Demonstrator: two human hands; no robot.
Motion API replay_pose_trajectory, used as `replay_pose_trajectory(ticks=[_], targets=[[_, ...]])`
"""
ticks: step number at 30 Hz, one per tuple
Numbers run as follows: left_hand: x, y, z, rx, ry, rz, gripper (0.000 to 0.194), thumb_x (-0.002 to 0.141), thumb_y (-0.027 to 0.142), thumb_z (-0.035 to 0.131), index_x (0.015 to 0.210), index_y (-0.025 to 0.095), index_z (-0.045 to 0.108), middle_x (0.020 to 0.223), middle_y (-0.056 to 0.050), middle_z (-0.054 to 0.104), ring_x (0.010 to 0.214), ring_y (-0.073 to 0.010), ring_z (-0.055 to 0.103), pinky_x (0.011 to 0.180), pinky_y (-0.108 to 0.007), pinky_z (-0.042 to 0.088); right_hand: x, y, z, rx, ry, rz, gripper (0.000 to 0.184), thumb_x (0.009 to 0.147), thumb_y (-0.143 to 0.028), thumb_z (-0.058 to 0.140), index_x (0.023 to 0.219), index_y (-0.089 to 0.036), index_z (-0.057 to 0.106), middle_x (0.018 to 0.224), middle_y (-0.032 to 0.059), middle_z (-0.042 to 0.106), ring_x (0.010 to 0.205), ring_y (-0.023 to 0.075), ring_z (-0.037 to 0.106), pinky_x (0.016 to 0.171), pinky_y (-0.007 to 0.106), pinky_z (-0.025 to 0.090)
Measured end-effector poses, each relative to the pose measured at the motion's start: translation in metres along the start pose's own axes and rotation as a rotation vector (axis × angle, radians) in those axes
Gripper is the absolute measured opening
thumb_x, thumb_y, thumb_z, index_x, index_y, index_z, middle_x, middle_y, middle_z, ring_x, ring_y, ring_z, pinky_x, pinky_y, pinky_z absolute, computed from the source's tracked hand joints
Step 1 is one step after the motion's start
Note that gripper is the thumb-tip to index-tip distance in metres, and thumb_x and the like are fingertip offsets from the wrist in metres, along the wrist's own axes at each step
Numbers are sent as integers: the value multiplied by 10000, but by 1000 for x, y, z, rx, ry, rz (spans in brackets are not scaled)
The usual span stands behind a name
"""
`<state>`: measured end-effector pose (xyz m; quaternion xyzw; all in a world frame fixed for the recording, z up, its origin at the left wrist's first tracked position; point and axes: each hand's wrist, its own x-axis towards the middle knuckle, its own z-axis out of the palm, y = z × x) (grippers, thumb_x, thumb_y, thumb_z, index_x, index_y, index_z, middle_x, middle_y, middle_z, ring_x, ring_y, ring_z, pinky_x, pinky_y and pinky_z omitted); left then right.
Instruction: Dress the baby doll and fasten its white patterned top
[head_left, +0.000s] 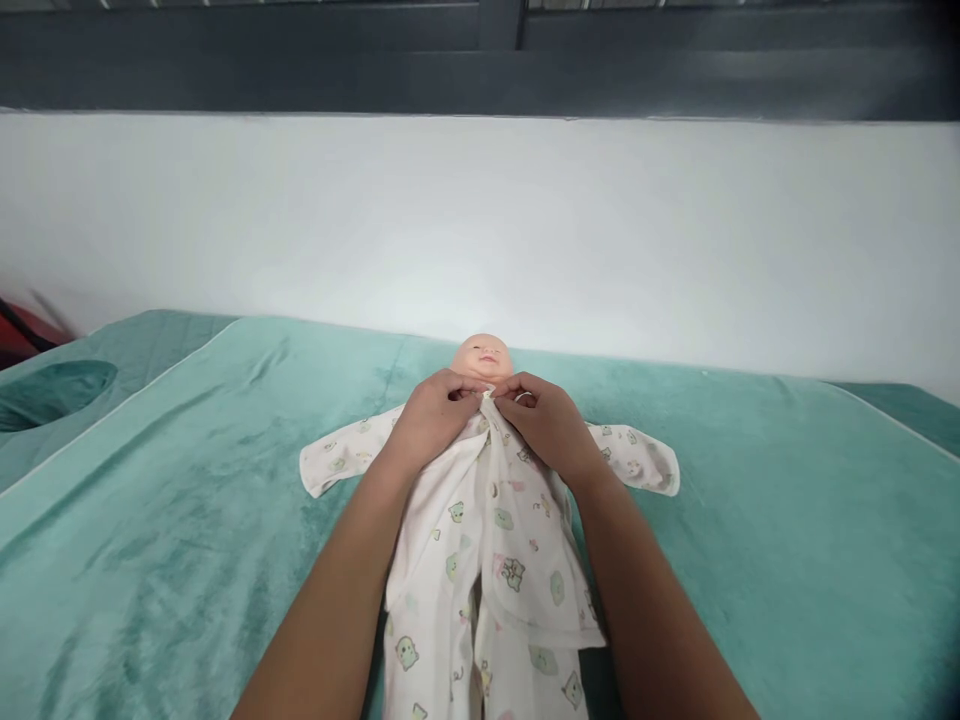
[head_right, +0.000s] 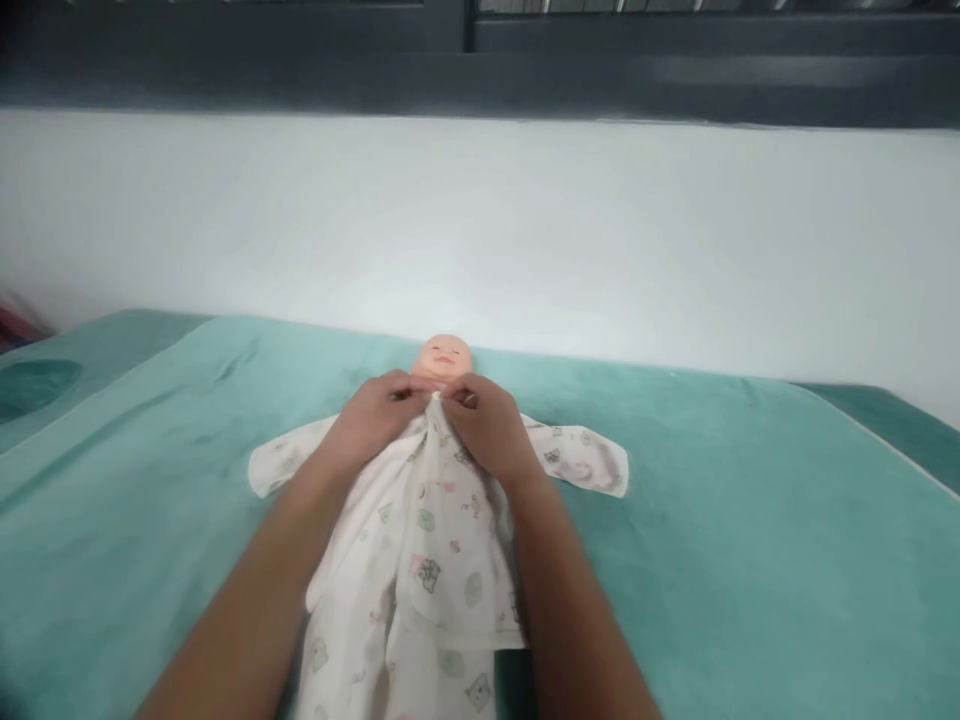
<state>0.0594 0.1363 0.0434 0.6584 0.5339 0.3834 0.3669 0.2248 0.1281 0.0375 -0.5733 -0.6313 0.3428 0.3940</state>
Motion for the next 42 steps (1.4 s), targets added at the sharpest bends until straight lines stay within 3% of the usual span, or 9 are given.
replay_pose_trajectory(ticks=[8,11,16,21,24,28,30,38,42], targets=[[-8,-2,4,87,90,17,190,834,321,564,798,216,718,897,-31,651,814,-179,598,765,-294,444,-12,-16,-8,-182,-45,35,239,817,-448,566,714,-234,542,685,-15,600,581,141,473,519,275,325],[-18,1,-10,20,1,12,161,823,341,598,848,230,712,895,-15,654,800,-164,596,760,-278,450,-26,-30,-11,-330,-147,-10,347,804,-513,593,661,-230,452,627,-15,533,527,129,400,476,284,263],[-31,9,-39,-11,-311,12,164,774,354,664,854,227,729,853,-31,672,785,-184,615,670,-263,467,-44,-44,-10,-480,-198,-65,376,801,-419,601,614,-223,340,600,-5,478,510,123,326,472,299,206],[-35,11,-40,-62,-354,-70,290,761,381,675,1014,244,714,874,-28,663,650,-159,609,529,-244,445,-37,-39,-9,-493,-232,-34,331,815,-354,558,593,-217,355,569,-9,468,490,115,309,468,299,200],[-34,14,-33,-24,-311,-57,288,793,438,644,996,244,712,829,-7,651,545,-117,543,494,-238,404,-27,-31,-15,-375,-288,-7,287,840,-341,529,601,-211,438,571,-14,481,498,112,354,471,287,236],[-33,19,-26,75,-243,31,206,826,405,613,830,222,708,756,12,650,587,-111,519,537,-232,373,-18,-21,-23,10,-446,60,276,867,-410,558,707,-186,578,640,-16,520,592,125,504,553,263,382],[-33,20,-26,61,-218,23,190,828,373,616,767,207,684,710,17,630,599,-108,514,548,-229,367,-15,-16,-23,176,-445,95,281,856,-426,597,727,-176,594,651,-27,506,590,109,498,572,253,409],[-31,18,-22,-418,-248,-141,172,805,318,694,774,153,657,721,-15,656,680,-118,619,655,-236,472,-10,-2,-13,404,-414,80,271,821,-413,693,727,-174,608,591,-43,520,521,76,489,481,196,348],[-28,11,-14,-531,-229,-147,187,771,305,742,770,138,659,693,-19,650,654,-112,611,648,-240,479,-8,4,-13,462,-424,90,275,820,-410,711,729,-169,615,583,-41,533,501,67,498,458,180,344]])
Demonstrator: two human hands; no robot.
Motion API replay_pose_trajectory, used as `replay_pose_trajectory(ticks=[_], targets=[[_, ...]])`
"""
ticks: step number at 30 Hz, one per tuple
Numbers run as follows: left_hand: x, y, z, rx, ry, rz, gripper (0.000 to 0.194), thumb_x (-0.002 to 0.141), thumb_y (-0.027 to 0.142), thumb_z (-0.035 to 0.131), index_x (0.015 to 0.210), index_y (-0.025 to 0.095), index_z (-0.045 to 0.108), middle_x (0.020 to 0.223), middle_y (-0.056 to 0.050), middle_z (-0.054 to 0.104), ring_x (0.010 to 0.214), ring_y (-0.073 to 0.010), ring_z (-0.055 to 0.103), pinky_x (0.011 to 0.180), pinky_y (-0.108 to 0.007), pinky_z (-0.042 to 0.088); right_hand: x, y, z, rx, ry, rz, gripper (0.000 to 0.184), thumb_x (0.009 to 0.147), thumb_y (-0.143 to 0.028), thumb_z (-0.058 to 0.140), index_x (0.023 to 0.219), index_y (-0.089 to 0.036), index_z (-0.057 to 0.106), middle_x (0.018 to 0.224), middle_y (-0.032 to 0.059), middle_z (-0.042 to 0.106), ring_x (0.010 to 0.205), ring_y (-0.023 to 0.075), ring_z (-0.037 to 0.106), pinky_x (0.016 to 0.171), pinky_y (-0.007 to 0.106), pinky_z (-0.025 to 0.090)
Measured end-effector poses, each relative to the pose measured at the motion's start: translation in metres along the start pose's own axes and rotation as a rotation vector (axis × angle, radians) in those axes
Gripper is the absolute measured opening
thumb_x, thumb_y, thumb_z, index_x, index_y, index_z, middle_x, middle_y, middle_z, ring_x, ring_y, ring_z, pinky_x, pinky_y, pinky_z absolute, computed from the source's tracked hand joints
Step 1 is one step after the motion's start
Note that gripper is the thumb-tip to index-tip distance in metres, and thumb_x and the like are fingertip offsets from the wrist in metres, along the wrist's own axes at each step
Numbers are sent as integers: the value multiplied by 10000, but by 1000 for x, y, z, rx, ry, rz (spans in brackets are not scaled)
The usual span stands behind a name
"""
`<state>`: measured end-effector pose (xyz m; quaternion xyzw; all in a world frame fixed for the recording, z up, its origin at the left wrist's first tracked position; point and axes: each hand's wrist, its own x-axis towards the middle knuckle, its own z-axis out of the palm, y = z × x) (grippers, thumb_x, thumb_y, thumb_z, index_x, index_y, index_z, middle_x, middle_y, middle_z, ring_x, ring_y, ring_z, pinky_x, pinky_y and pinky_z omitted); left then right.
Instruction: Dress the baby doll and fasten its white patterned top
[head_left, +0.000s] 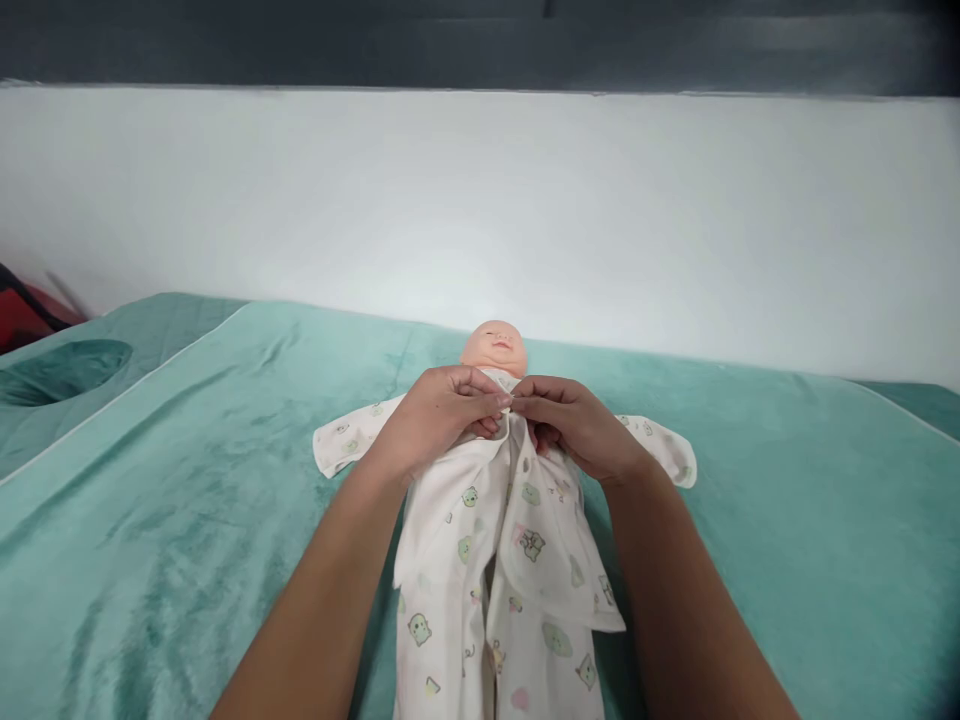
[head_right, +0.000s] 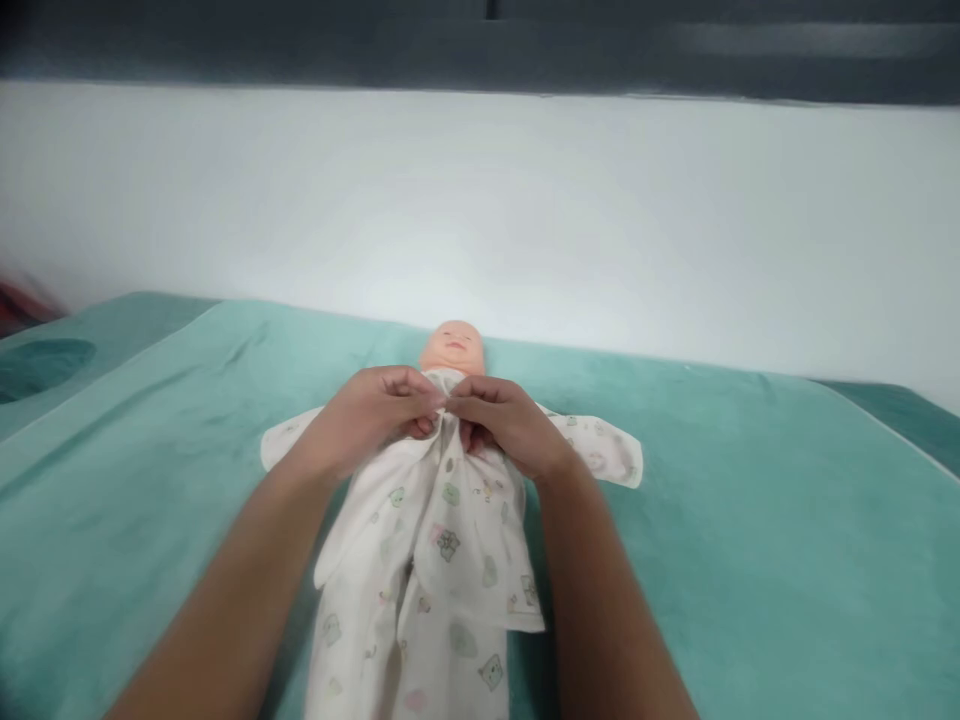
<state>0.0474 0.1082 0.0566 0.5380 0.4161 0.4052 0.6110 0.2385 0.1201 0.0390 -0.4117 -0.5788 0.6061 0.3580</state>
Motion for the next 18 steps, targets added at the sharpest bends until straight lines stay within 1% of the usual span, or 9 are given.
replay_pose_trajectory(ticks=[3,5,8,11,14,18], targets=[[1,-4,0,-18,11,16,200,770,319,749,771,138,663,690,-20,650,650,-109,606,639,-238,476,1,3,-2,43,-6,-3,257,817,-392,722,741,-166,625,575,-42,537,474,59,488,434,174,341],[0,-3,0,-33,-7,7,190,769,308,751,776,135,673,710,-22,654,667,-106,609,660,-239,483,2,5,-4,69,-23,-3,242,827,-377,716,750,-164,633,579,-38,549,471,59,491,433,172,349],[-3,2,-1,-32,-38,-16,169,764,286,752,785,129,690,731,-25,657,689,-108,611,689,-246,491,3,9,-6,122,-54,-15,236,853,-359,688,742,-157,638,596,-21,577,496,64,518,457,169,377],[-4,4,-2,-19,-37,-18,158,763,281,748,787,134,695,729,-25,660,692,-111,612,695,-250,493,4,11,-8,161,-91,-21,245,871,-368,667,752,-155,648,623,-6,602,527,70,539,487,171,407],[-3,2,-3,1,-40,-3,147,762,285,741,776,147,693,732,-22,661,697,-113,615,697,-250,492,3,10,-9,125,-112,-36,212,843,-367,708,813,-162,665,663,-6,615,567,69,554,530,169,433],[-2,0,-4,30,-35,1,130,764,278,725,745,156,684,718,-13,657,687,-108,615,681,-240,487,1,6,-8,19,-117,-37,159,793,-278,752,869,-179,655,661,-23,604,590,73,560,539,168,422]])
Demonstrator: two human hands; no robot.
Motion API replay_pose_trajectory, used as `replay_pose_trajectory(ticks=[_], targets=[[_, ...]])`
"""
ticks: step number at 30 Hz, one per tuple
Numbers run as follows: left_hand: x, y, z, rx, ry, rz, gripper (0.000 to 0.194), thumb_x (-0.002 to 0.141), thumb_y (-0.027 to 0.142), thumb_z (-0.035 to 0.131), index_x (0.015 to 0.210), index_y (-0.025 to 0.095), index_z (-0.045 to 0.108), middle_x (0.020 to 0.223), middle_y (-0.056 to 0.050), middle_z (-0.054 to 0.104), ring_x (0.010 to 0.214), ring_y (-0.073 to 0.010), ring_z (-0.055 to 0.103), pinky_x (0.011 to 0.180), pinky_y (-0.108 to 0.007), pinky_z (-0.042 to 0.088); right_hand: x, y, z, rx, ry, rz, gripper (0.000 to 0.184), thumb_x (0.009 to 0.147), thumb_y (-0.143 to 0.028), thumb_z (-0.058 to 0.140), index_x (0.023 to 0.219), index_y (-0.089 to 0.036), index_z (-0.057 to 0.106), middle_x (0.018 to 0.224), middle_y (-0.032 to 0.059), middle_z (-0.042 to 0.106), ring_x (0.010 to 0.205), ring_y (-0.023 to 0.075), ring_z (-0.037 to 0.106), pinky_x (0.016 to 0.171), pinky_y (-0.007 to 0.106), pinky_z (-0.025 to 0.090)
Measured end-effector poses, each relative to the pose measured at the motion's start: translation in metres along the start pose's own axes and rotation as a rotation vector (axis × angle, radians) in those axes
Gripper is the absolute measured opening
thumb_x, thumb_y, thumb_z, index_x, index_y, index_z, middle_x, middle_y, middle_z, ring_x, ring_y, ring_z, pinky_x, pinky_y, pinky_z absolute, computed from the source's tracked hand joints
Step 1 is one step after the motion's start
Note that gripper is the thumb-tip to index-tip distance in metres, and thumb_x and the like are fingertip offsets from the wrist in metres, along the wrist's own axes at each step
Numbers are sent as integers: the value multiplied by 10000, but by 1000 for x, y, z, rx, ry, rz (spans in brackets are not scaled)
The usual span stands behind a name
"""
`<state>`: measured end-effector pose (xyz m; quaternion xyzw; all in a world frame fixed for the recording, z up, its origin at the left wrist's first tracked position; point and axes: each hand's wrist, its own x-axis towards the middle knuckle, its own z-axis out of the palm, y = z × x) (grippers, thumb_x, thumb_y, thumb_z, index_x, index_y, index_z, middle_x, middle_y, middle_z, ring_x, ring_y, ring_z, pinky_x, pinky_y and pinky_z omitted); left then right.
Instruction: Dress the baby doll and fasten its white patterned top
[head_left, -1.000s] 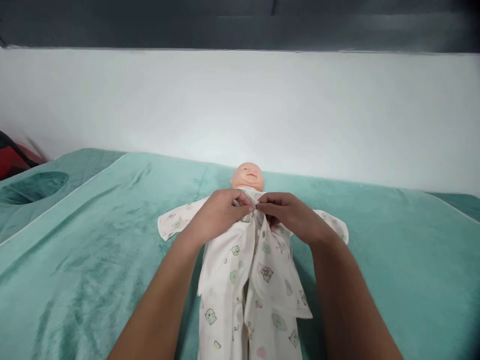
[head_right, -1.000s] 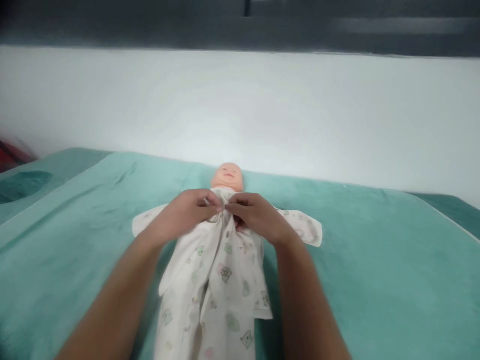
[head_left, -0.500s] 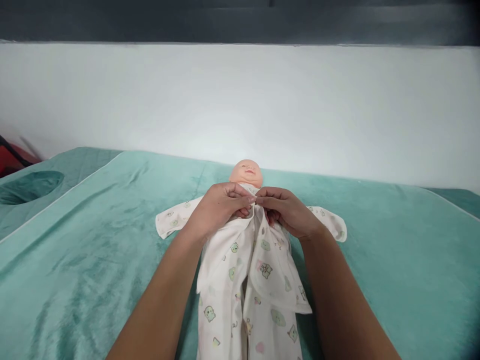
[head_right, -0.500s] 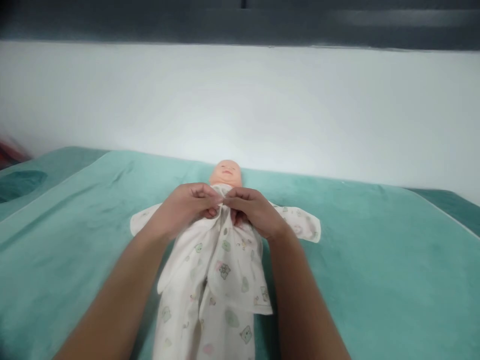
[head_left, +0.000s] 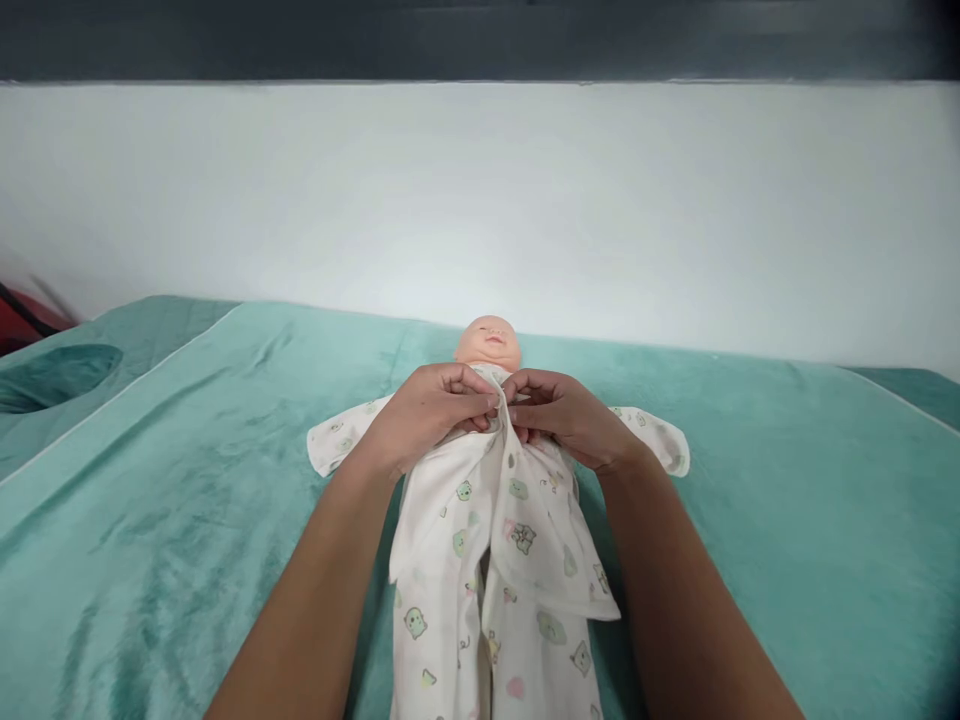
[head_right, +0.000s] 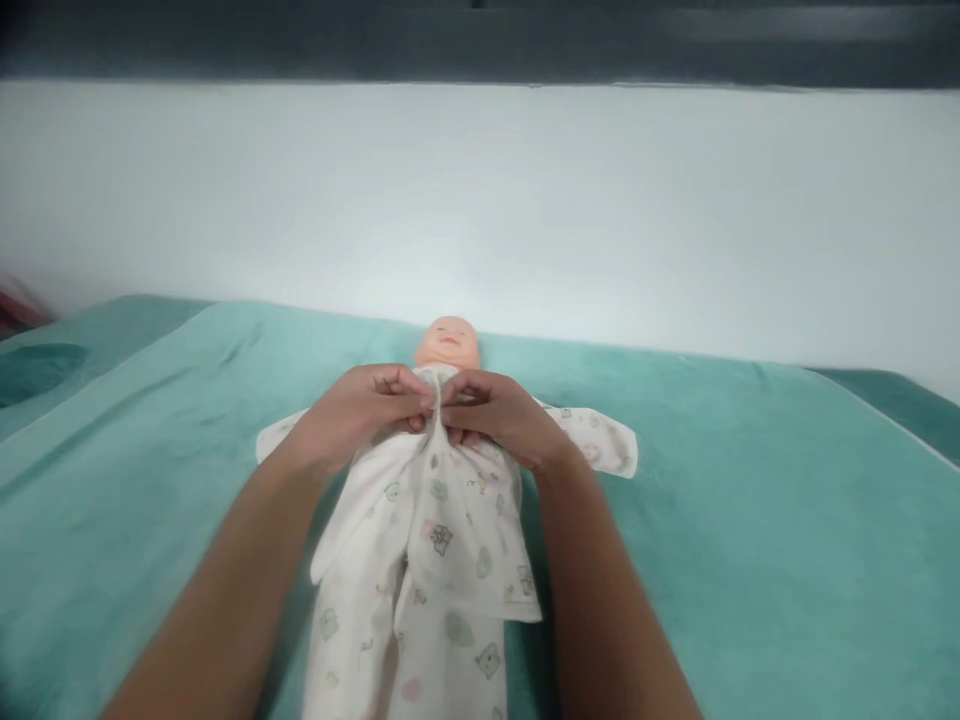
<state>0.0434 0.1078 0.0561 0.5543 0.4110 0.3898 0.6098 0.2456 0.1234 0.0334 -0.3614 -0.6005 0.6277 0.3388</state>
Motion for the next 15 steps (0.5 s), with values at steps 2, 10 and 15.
replay_pose_trajectory(ticks=[2,10,15], targets=[[0,0,0,19,2,-3,110,756,256,722,731,158,680,701,-6,651,675,-105,612,666,-232,479,0,-2,1,-37,12,9,162,789,-266,747,876,-187,635,637,-33,586,570,74,547,511,168,399],[-2,4,1,104,31,-8,196,738,331,743,684,157,672,648,-6,638,626,-107,578,631,-239,451,1,-3,5,-142,60,41,255,758,-336,762,883,-214,576,600,-65,528,518,73,499,464,180,356],[-5,8,1,161,13,9,166,732,328,723,729,168,679,708,-11,647,654,-119,575,627,-247,443,1,-6,9,-180,74,33,299,739,-379,768,864,-223,544,596,-72,520,504,77,484,449,192,342]])
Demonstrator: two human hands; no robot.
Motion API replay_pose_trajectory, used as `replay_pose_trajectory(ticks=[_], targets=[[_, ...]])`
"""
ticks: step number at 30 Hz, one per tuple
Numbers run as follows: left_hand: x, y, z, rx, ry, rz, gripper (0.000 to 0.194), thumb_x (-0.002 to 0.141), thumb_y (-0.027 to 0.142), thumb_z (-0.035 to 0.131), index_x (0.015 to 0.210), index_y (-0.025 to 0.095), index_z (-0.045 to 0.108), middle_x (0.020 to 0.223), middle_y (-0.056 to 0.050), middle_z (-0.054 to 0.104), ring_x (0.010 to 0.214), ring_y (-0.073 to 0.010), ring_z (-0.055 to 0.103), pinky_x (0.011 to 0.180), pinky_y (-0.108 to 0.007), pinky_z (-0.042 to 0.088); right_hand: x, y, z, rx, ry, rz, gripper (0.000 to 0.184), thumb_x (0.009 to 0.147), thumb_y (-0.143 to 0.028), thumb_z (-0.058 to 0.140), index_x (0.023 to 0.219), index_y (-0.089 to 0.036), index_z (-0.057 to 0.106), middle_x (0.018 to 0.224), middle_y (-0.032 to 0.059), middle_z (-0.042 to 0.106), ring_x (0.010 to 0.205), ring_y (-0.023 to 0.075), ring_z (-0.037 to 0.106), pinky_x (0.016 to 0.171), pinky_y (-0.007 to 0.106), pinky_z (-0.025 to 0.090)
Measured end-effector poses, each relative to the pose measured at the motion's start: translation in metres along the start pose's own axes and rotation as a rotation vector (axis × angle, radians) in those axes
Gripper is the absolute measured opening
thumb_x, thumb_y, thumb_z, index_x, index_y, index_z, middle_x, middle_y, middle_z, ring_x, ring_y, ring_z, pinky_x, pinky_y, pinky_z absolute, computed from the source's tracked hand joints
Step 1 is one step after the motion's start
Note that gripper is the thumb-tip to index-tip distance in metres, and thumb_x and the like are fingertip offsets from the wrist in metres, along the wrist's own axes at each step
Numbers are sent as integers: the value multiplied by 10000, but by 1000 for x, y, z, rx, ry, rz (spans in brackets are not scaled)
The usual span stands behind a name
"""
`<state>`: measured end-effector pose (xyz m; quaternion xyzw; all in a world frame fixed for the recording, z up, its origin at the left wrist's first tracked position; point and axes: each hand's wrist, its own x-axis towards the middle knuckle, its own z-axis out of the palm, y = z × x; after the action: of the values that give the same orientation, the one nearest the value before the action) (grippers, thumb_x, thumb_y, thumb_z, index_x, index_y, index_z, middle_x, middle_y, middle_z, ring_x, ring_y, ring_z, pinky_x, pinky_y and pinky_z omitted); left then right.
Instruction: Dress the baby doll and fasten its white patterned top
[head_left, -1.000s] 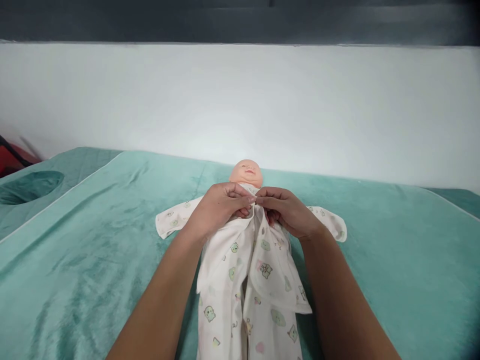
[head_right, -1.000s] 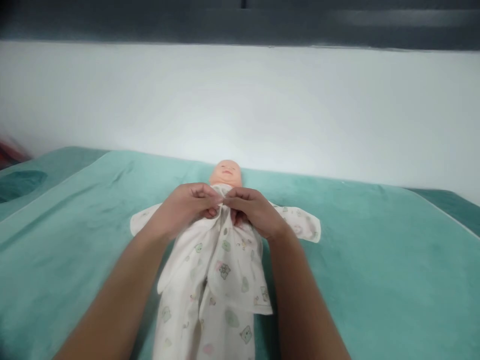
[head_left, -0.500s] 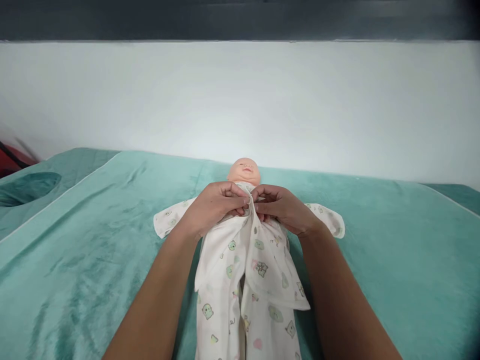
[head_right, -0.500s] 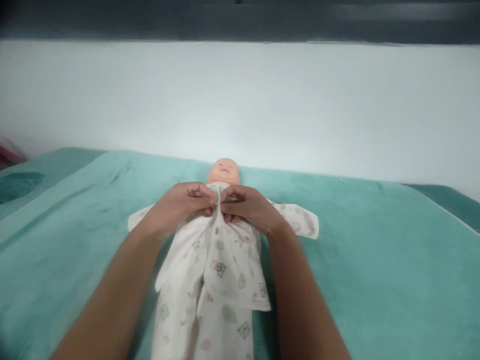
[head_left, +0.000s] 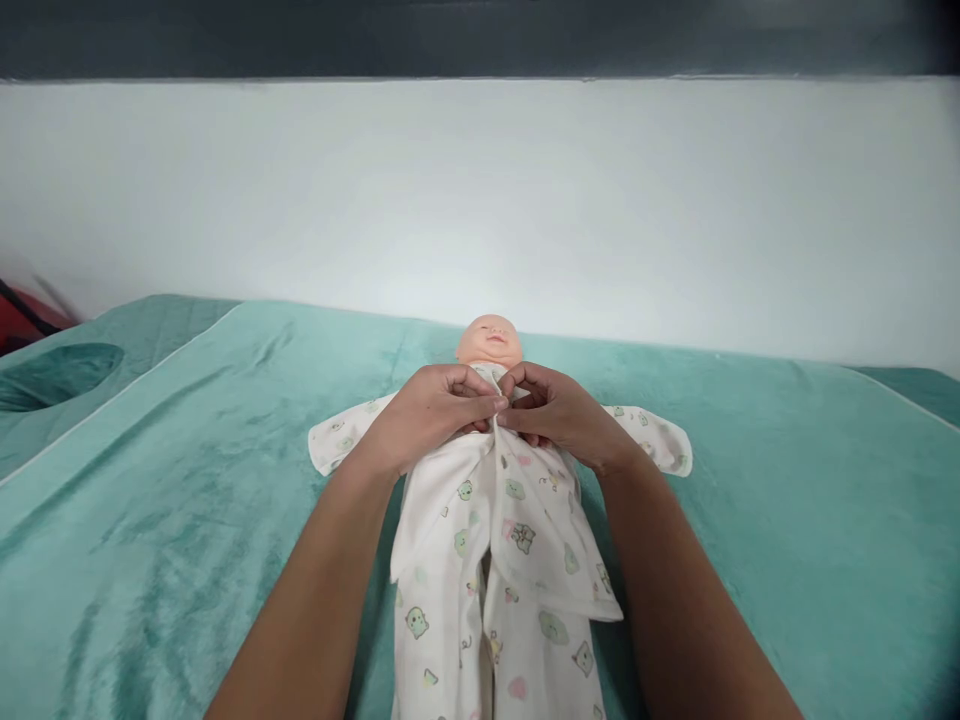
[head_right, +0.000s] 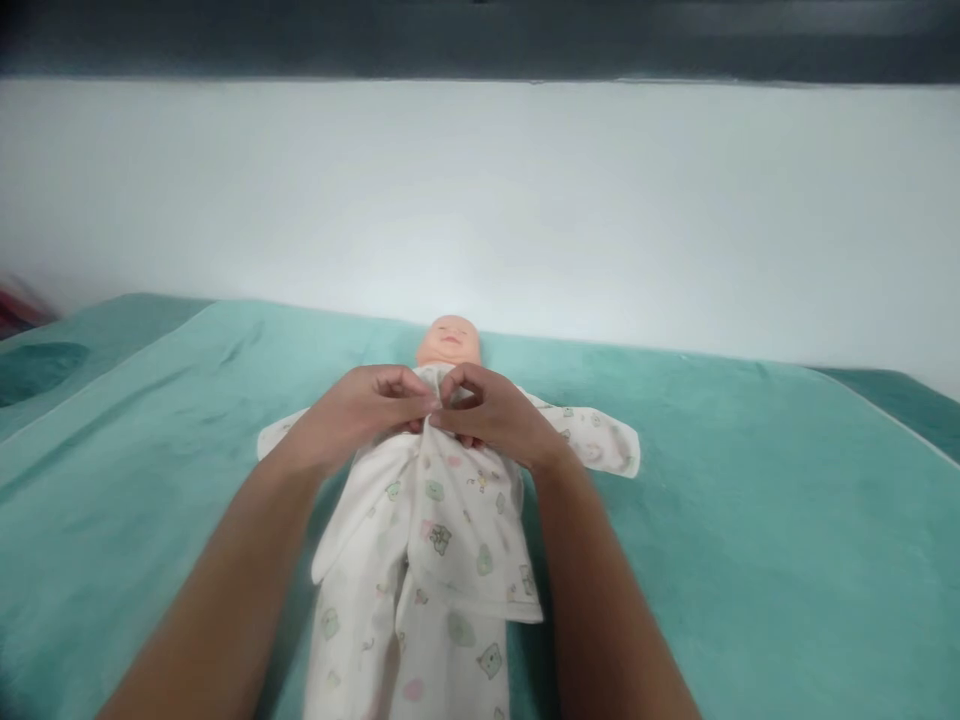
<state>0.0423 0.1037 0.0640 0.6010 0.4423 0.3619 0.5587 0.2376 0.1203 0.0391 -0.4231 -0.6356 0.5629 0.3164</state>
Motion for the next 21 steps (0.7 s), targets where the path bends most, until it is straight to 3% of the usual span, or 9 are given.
replay_pose_trajectory(ticks=[5,14,21], targets=[[1,-1,3,133,56,1,107,719,253,674,808,195,659,712,12,630,611,-107,533,550,-227,372,0,-1,0,14,-1,3,334,714,-370,792,877,-230,536,577,-85,491,487,76,464,440,194,329],[2,-4,1,-147,1,-9,199,714,185,686,888,196,591,714,32,578,648,-98,553,641,-234,438,-2,0,-1,83,-16,-53,199,844,-369,665,930,-207,588,528,-64,515,485,87,483,445,195,322],[3,-9,-3,-167,-35,14,170,746,218,707,885,188,614,739,21,590,669,-99,572,642,-235,435,1,2,-2,104,-18,-53,229,838,-395,684,928,-210,581,517,-71,513,467,79,466,435,190,307]])
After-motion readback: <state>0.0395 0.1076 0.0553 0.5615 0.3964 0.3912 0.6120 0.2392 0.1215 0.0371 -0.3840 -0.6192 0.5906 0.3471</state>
